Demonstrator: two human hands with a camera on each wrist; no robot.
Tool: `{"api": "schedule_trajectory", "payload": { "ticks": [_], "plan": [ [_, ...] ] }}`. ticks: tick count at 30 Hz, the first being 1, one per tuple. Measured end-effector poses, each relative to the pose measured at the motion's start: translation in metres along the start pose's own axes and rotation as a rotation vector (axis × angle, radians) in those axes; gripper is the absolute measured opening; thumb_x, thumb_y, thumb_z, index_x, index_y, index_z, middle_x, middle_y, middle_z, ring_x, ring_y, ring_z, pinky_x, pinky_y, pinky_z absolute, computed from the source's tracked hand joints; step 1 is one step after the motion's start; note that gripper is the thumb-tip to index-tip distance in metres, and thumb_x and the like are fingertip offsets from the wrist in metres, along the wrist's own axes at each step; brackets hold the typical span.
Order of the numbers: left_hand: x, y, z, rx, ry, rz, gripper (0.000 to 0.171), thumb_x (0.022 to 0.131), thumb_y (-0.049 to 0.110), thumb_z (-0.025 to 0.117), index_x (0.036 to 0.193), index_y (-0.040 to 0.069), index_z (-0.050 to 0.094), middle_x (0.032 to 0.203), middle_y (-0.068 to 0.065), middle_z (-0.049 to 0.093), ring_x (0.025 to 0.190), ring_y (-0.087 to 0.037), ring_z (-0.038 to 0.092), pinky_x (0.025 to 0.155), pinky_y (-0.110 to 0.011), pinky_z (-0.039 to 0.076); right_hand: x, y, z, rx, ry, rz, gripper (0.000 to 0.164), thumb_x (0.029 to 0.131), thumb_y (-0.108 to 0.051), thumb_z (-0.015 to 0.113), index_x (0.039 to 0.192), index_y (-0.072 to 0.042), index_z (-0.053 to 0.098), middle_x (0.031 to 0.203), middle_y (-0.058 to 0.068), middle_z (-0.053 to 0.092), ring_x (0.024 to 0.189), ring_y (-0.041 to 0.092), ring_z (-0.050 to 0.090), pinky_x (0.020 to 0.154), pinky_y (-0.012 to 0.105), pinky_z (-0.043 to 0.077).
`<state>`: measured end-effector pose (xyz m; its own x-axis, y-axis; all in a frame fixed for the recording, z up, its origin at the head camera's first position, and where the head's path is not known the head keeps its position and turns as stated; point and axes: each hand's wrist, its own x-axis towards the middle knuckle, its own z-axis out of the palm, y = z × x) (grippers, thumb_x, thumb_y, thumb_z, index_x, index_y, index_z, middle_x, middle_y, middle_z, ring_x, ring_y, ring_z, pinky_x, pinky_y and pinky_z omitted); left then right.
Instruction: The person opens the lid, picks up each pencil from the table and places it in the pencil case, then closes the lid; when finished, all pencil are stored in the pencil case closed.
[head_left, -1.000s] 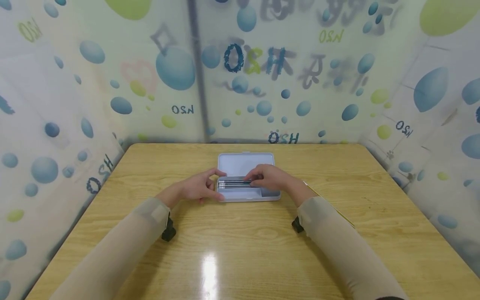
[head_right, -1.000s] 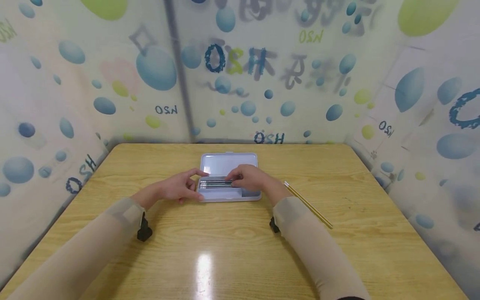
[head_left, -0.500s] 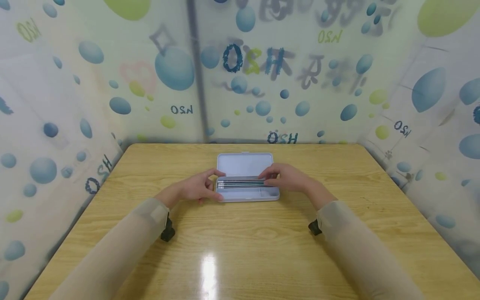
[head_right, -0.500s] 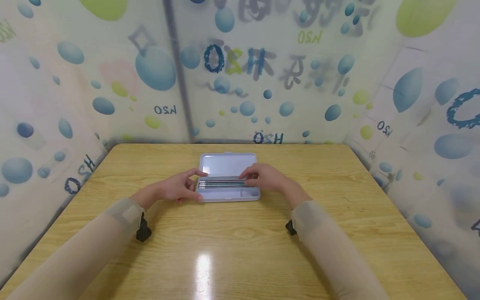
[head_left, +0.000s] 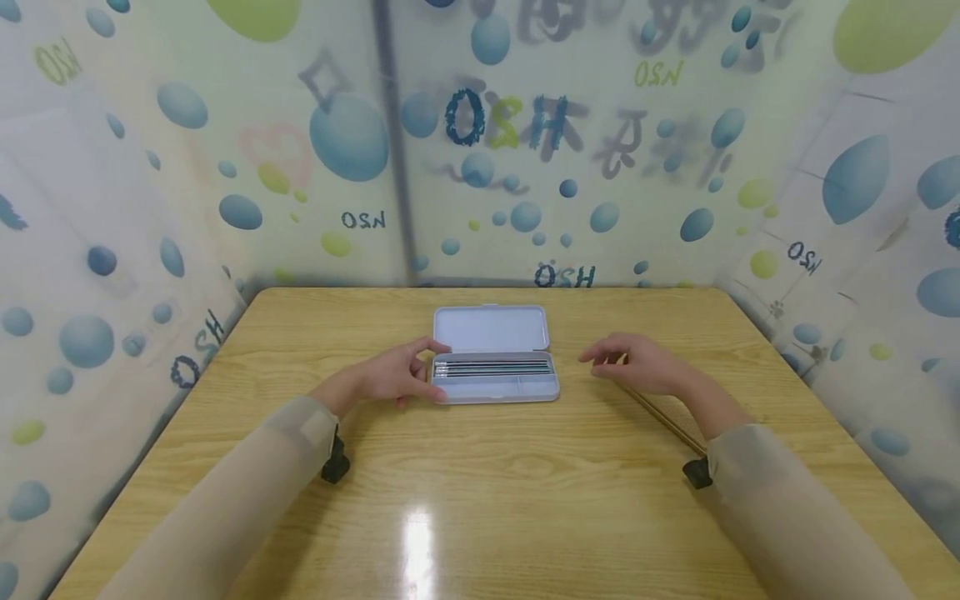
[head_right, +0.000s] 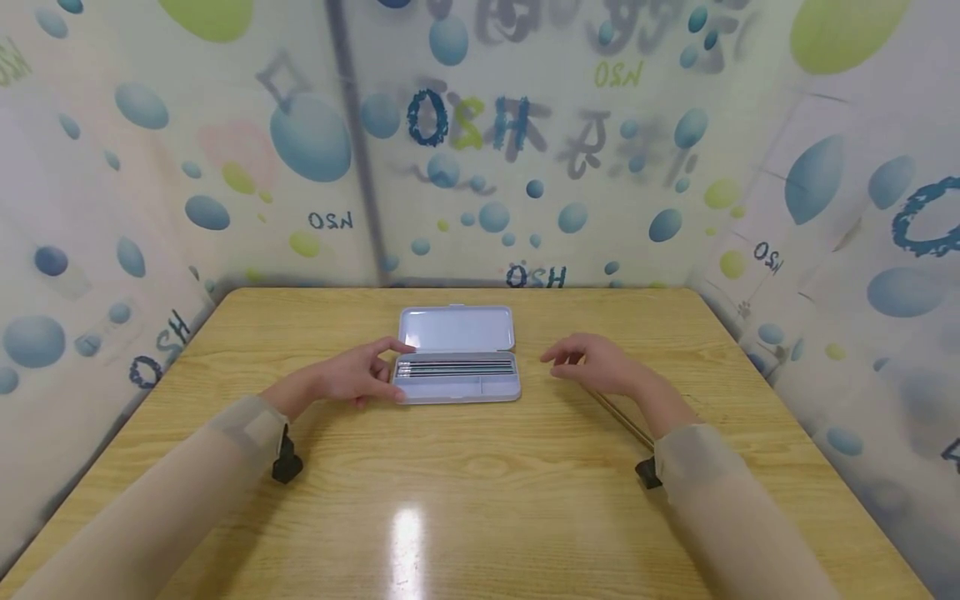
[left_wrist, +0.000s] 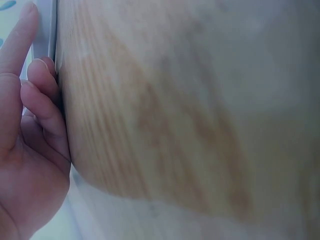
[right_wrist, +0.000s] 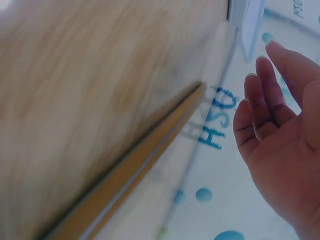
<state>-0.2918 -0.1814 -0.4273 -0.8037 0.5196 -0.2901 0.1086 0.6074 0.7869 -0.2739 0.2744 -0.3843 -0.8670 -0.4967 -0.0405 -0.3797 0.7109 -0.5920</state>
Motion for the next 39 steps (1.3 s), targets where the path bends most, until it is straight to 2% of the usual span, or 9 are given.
{"api": "schedule_trajectory", "payload": {
  "ticks": [3,8,12,15,18,22,25,33,39],
  "plan": [
    [0.000,0.000,0.000,0.002,-0.001,0.003,0.091,0.092,0.043,0.091,0.165,0.029,0.038,0.083,-0.003,0.057,0.057,-0.016,0.048,0.056,-0.027,0.045,-0.012,0.013,-0.008,0.004,-0.004,0.022,0.029,0.108,-0.021,0.072,0.135,-0.011,0.077,0.120,0.005,0.077,0.104,0.018,0.065,0.086,0.033,0.055],
    [-0.002,0.002,0.001,-0.006,0.002,0.004,0.091,0.092,0.042,0.091,0.166,0.028,0.038,0.083,-0.003,0.056,0.057,-0.016,0.047,0.056,-0.027,0.045,-0.029,0.035,-0.018,0.050,-0.047,0.032,0.032,0.107,-0.020,0.073,0.137,-0.008,0.075,0.123,0.009,0.076,0.105,0.019,0.067,0.085,0.032,0.056],
    [-0.003,0.004,0.001,-0.013,0.003,0.011,0.090,0.093,0.040,0.091,0.166,0.028,0.038,0.082,-0.002,0.055,0.057,-0.016,0.047,0.055,-0.027,0.045,-0.039,0.051,-0.025,0.087,-0.085,0.070,0.032,0.106,-0.021,0.074,0.136,-0.008,0.075,0.128,0.011,0.076,0.110,0.019,0.068,0.089,0.030,0.056],
    [-0.003,0.005,0.002,-0.013,0.002,0.017,0.089,0.093,0.038,0.090,0.165,0.027,0.039,0.082,-0.002,0.056,0.057,-0.016,0.047,0.055,-0.026,0.045,-0.043,0.062,-0.029,0.072,-0.111,0.114,0.034,0.105,-0.025,0.076,0.136,-0.011,0.075,0.133,0.010,0.076,0.117,0.021,0.068,0.093,0.030,0.056],
    [-0.003,0.004,0.002,-0.008,0.001,0.016,0.089,0.094,0.038,0.090,0.165,0.027,0.038,0.082,-0.002,0.055,0.056,-0.016,0.046,0.055,-0.026,0.044,-0.046,0.070,-0.031,0.062,-0.150,0.152,0.038,0.105,-0.029,0.077,0.139,-0.012,0.074,0.139,0.010,0.074,0.125,0.025,0.068,0.100,0.035,0.056],
    [-0.002,0.003,0.002,-0.003,-0.003,0.008,0.090,0.094,0.039,0.090,0.166,0.027,0.037,0.081,-0.002,0.055,0.056,-0.016,0.047,0.055,-0.026,0.044,-0.046,0.074,-0.031,0.073,-0.202,0.180,0.046,0.105,-0.034,0.076,0.145,-0.014,0.070,0.144,0.010,0.071,0.132,0.028,0.065,0.109,0.044,0.053],
    [-0.002,0.004,0.000,-0.001,0.000,0.011,0.091,0.094,0.039,0.090,0.166,0.027,0.037,0.081,-0.002,0.055,0.055,-0.016,0.047,0.055,-0.026,0.045,-0.044,0.073,-0.031,0.080,-0.221,0.177,0.048,0.106,-0.036,0.074,0.148,-0.014,0.068,0.145,0.009,0.069,0.132,0.025,0.062,0.110,0.046,0.051],
    [-0.004,0.007,0.000,0.007,-0.003,0.023,0.090,0.094,0.038,0.090,0.166,0.025,0.037,0.080,-0.002,0.056,0.056,-0.015,0.047,0.056,-0.026,0.045,-0.042,0.074,-0.028,0.120,-0.214,0.184,0.045,0.105,-0.029,0.076,0.145,-0.011,0.067,0.123,0.006,0.068,0.113,0.019,0.058,0.099,0.031,0.050],
    [-0.002,0.003,0.002,0.004,0.000,0.022,0.089,0.095,0.037,0.089,0.166,0.025,0.037,0.080,-0.002,0.055,0.056,-0.016,0.046,0.056,-0.026,0.045,-0.043,0.074,-0.028,0.086,-0.192,0.181,0.042,0.105,-0.030,0.075,0.143,-0.013,0.070,0.123,0.006,0.068,0.112,0.019,0.057,0.098,0.032,0.048]
  ]
}}
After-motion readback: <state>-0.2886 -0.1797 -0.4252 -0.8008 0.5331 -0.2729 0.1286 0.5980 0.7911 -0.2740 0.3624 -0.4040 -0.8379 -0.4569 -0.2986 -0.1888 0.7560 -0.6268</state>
